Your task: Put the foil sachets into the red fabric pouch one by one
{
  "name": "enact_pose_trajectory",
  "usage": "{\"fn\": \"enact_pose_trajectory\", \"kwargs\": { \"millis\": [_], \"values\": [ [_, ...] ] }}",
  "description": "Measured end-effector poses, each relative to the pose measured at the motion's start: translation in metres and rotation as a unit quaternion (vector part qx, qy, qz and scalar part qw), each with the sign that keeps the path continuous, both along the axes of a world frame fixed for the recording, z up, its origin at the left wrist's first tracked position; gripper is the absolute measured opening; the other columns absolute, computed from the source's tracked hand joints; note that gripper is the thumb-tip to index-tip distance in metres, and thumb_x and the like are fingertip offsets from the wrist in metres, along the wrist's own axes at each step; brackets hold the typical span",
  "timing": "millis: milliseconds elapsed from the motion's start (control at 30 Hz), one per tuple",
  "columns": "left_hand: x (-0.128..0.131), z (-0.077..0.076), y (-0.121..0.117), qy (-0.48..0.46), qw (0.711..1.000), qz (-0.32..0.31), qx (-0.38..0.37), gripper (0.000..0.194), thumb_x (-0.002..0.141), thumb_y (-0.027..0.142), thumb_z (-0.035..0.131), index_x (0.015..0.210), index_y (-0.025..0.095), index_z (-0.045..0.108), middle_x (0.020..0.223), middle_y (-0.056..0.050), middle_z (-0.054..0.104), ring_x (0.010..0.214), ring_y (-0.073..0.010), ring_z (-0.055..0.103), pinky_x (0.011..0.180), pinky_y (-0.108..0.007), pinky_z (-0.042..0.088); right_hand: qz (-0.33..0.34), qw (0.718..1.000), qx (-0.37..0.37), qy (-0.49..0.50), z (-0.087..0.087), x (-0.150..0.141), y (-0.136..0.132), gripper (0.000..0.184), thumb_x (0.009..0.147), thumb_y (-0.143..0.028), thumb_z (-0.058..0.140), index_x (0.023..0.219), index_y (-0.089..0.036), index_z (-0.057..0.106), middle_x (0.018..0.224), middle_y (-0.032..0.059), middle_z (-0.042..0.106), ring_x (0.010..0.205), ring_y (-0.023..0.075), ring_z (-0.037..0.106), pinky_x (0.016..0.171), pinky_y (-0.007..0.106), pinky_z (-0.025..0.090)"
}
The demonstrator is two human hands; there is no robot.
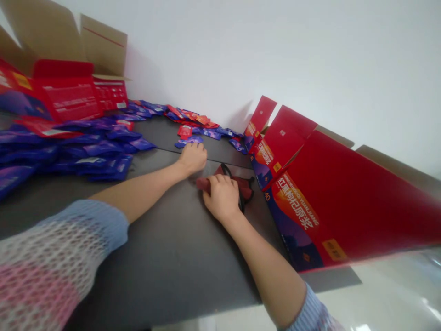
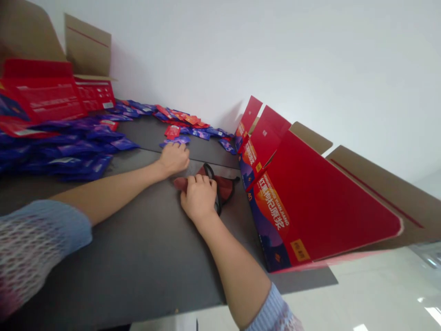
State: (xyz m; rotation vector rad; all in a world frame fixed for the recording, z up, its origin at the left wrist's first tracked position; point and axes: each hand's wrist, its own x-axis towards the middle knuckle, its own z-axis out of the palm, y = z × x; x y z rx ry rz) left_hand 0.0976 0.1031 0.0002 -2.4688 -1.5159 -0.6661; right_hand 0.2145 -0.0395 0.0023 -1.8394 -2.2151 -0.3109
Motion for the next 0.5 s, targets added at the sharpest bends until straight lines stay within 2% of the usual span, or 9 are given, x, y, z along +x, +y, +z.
{"fn": "enact_pose_trajectory", "kwargs": {
  "millis": [67, 167, 233, 300, 400, 500],
  "values": [
    [0.010, -0.007, 0.023, -0.006, 1.000, -0.020, 0.005, 0.051, 0.089, 0.025, 0.044, 0.127, -0.003, 0.064, 0.132, -0.033, 0.058, 0.127, -0.0429, 0.051, 0.099, -0.051, 0.036, 0.000, 1.000, 0.000, 0.001, 0.000, 0.000, 0.000, 0.029, 0.089, -0.033, 0.058, 0.114, -0.020, 0.067, 0.116, 0.0125, 0.070, 0.111, 0.0305, 0.059, 0.093, 0.046, 0.043],
    [0.009, -0.017, 0.061, -0.047, 0.998, 0.030, 0.009, 0.066, 0.089, 0.031, 0.047, 0.147, 0.001, 0.047, 0.159, -0.029, 0.034, 0.149, -0.0431, 0.022, 0.112, -0.058, 0.022, 0.007, 1.000, 0.000, 0.003, 0.000, 0.000, 0.000, 0.029, 0.089, -0.034, 0.057, 0.113, -0.020, 0.066, 0.115, 0.0122, 0.070, 0.110, 0.0302, 0.059, 0.095, 0.047, 0.044],
    [0.002, -0.023, 0.085, -0.070, 0.994, 0.069, -0.052, 0.070, 0.090, 0.039, 0.048, 0.153, 0.010, 0.043, 0.165, -0.021, 0.027, 0.153, -0.0424, 0.009, 0.115, -0.066, 0.010, 0.012, 1.000, 0.000, 0.004, -0.001, 0.000, 0.001, 0.030, 0.089, -0.033, 0.057, 0.114, -0.020, 0.066, 0.115, 0.0126, 0.069, 0.110, 0.0301, 0.059, 0.095, 0.048, 0.044],
    [-0.007, -0.027, 0.103, -0.070, 0.989, 0.075, -0.108, 0.070, 0.091, 0.050, 0.047, 0.153, 0.018, 0.046, 0.166, -0.017, 0.030, 0.154, -0.0425, 0.003, 0.114, -0.070, 0.003, 0.013, 1.000, -0.002, 0.005, -0.002, 0.001, 0.001, 0.030, 0.089, -0.032, 0.057, 0.114, -0.019, 0.066, 0.115, 0.0128, 0.069, 0.110, 0.0301, 0.058, 0.096, 0.048, 0.044],
    [-0.021, -0.025, 0.115, -0.027, 0.989, 0.031, -0.139, 0.072, 0.089, 0.062, 0.046, 0.149, 0.023, 0.052, 0.161, -0.014, 0.040, 0.154, -0.0424, 0.011, 0.116, -0.068, 0.005, 0.011, 1.000, -0.003, 0.006, -0.003, 0.002, 0.002, 0.029, 0.089, -0.033, 0.058, 0.114, -0.020, 0.066, 0.115, 0.0121, 0.069, 0.110, 0.0297, 0.058, 0.096, 0.047, 0.044],
    [-0.034, -0.020, 0.107, 0.037, 0.990, -0.022, -0.132, 0.068, 0.090, 0.063, 0.047, 0.140, 0.018, 0.059, 0.147, -0.017, 0.056, 0.141, -0.0387, 0.042, 0.115, -0.052, 0.028, 0.007, 1.000, -0.003, 0.007, -0.003, 0.001, 0.001, 0.029, 0.090, -0.034, 0.058, 0.114, -0.020, 0.066, 0.116, 0.0118, 0.069, 0.111, 0.0287, 0.058, 0.096, 0.046, 0.043]
  ]
}}
